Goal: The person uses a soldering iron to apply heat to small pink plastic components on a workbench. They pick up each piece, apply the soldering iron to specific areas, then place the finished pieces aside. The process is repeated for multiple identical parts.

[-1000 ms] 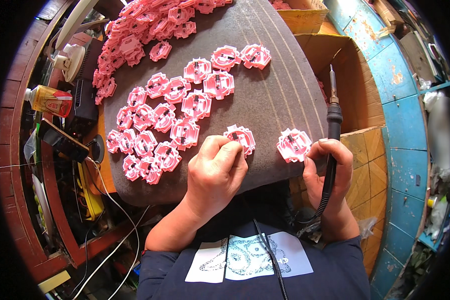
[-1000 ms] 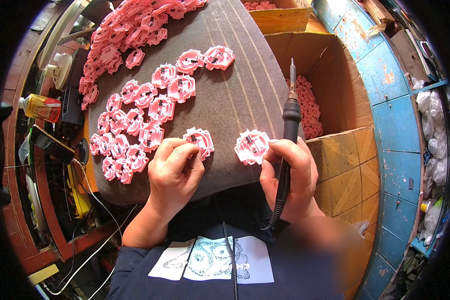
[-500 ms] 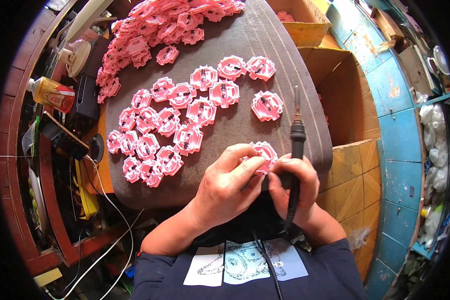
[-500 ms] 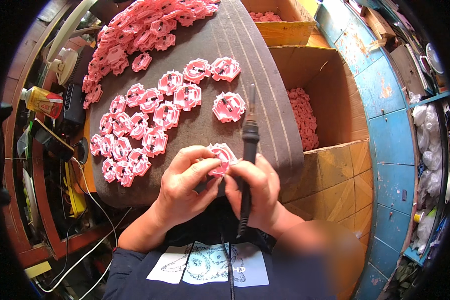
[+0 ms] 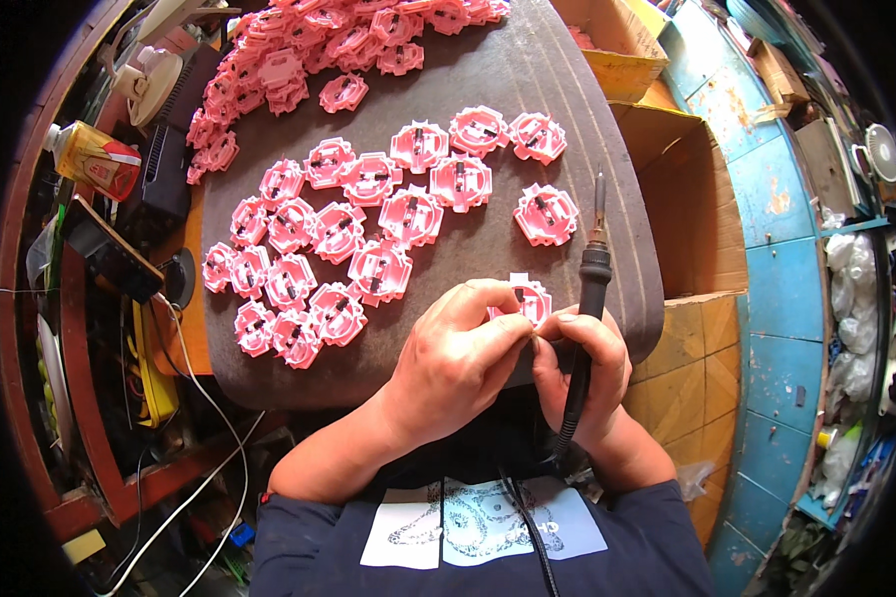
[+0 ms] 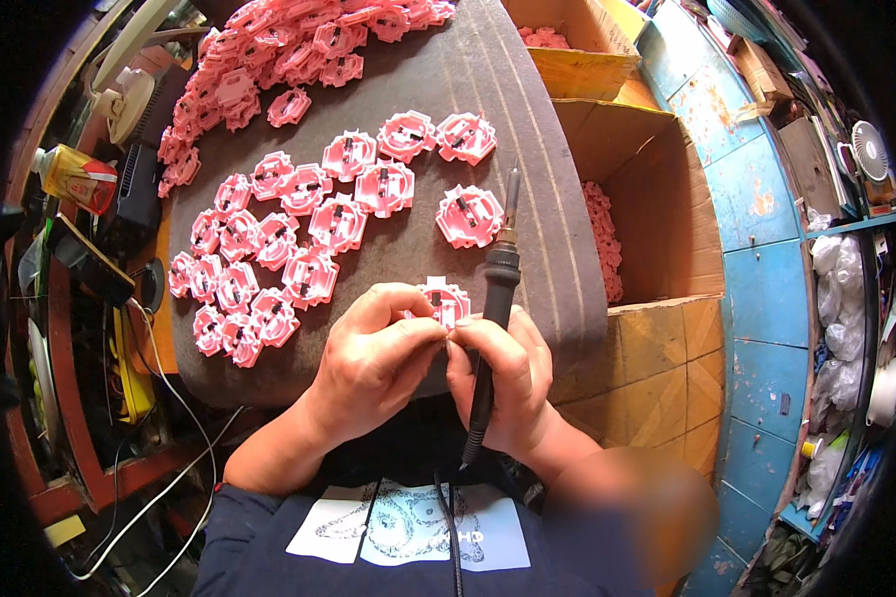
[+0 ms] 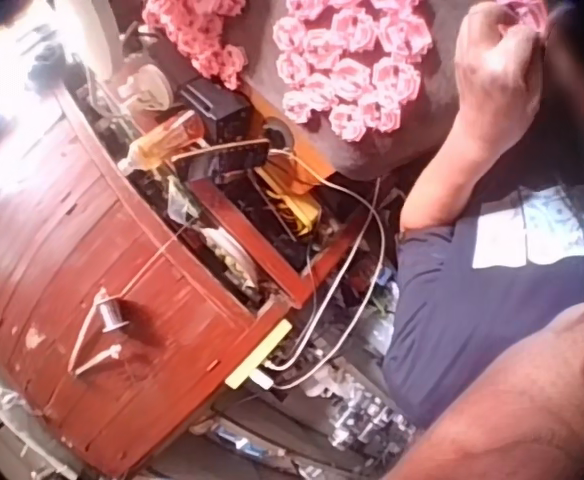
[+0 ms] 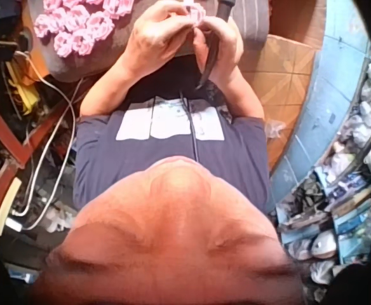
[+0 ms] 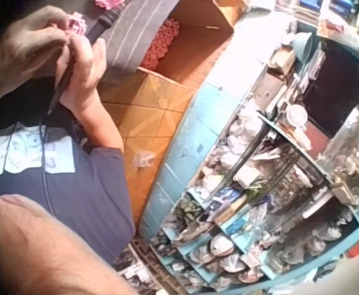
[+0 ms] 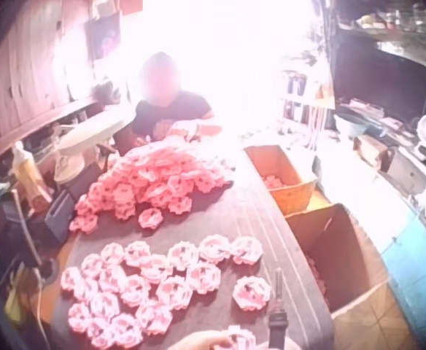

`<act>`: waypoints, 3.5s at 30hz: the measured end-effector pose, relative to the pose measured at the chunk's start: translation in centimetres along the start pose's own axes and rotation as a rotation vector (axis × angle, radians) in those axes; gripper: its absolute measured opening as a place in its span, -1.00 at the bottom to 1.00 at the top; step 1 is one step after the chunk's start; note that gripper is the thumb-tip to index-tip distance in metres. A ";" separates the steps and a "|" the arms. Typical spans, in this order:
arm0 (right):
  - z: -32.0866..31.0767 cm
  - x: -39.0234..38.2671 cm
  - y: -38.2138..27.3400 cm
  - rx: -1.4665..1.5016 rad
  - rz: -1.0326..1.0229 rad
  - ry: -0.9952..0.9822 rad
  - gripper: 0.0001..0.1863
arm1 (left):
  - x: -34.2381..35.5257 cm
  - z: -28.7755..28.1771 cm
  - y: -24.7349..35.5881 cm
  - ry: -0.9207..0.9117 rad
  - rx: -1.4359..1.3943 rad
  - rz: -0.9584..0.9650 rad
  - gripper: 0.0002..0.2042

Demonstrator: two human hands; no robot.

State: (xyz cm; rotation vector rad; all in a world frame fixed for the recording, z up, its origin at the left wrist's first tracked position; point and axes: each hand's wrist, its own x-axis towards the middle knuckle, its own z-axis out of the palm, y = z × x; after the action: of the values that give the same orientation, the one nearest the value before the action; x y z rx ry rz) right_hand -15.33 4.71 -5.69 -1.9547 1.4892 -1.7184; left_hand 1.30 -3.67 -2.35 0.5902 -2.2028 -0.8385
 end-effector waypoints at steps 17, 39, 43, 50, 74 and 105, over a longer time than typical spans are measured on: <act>-0.7 0.2 -0.6 -0.213 -0.190 -0.081 -0.57 | -0.2 0.5 -0.1 0.039 0.019 -0.032 -0.82; -8.1 -2.6 -3.8 -0.070 -0.127 -0.185 -0.68 | 0.0 0.9 1.2 0.054 0.268 0.045 -0.78; -7.6 -2.4 -3.7 -0.072 -0.137 -0.162 -0.68 | 0.0 0.8 1.3 0.044 0.287 0.049 -0.77; -7.5 -2.4 -3.7 -0.082 -0.144 -0.171 -0.67 | 0.0 0.8 1.4 0.036 0.281 0.032 -0.76; -7.4 1.8 0.4 -0.090 -0.058 0.041 -0.63 | -0.2 0.9 1.4 0.041 0.287 0.030 -0.77; -7.3 4.5 3.9 -0.222 0.237 -0.123 -0.18 | -0.5 0.9 1.6 0.063 0.271 -0.012 -0.75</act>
State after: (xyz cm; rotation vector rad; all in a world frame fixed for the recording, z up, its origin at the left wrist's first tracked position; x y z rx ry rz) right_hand -24.13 2.94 -2.74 -1.8517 1.8461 -1.3631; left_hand 0.68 -1.96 -1.93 0.7499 -2.2728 -0.5220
